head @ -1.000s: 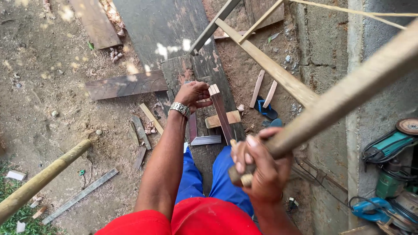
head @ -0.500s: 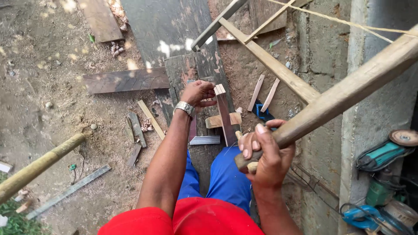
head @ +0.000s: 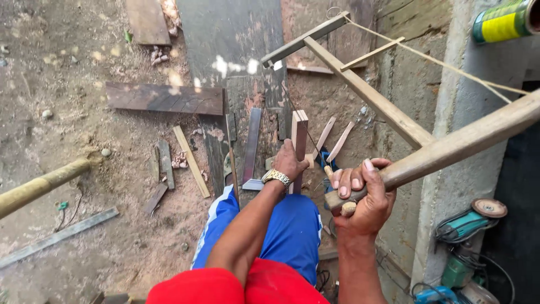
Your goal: Sawing a small piece of wood or plywood strip manually using a hand-made frame saw.
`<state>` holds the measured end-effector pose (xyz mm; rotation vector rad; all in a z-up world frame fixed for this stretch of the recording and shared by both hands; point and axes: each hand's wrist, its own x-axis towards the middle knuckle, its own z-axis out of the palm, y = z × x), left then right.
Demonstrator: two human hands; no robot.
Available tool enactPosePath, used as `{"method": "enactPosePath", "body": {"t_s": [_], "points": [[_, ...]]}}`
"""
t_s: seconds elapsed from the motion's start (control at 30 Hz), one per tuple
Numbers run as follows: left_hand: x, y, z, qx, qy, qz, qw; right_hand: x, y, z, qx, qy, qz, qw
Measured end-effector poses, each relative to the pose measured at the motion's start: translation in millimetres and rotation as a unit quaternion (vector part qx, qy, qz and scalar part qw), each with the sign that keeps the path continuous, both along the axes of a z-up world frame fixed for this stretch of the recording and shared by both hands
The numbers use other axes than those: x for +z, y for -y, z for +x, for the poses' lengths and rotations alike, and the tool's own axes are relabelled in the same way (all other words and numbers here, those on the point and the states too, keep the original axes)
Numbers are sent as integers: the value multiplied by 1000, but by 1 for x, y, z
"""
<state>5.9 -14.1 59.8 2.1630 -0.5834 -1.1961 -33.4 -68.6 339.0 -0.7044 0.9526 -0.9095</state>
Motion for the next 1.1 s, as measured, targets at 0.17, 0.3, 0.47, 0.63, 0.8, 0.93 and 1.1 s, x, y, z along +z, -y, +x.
{"method": "enactPosePath", "body": {"t_s": [0.17,0.3,0.47,0.63,0.8,0.93,1.1], "points": [[-13,2,4,20,2,-55,998,6,1,11,-3,15,-1,1000],[-8,8,9,39,-22,-36,998,9,-9,19,35,-9,-6,999],[-4,5,10,18,-59,-3,998,24,-2,13,51,54,6,997],[-10,0,13,11,-93,-26,995,28,14,12,30,116,20,993],[48,1,57,52,-15,-148,987,26,13,24,34,96,0,995],[52,8,61,-8,-27,-82,996,23,18,25,33,82,-1,996],[17,4,15,-34,-54,36,997,16,27,17,16,87,15,996]]}}
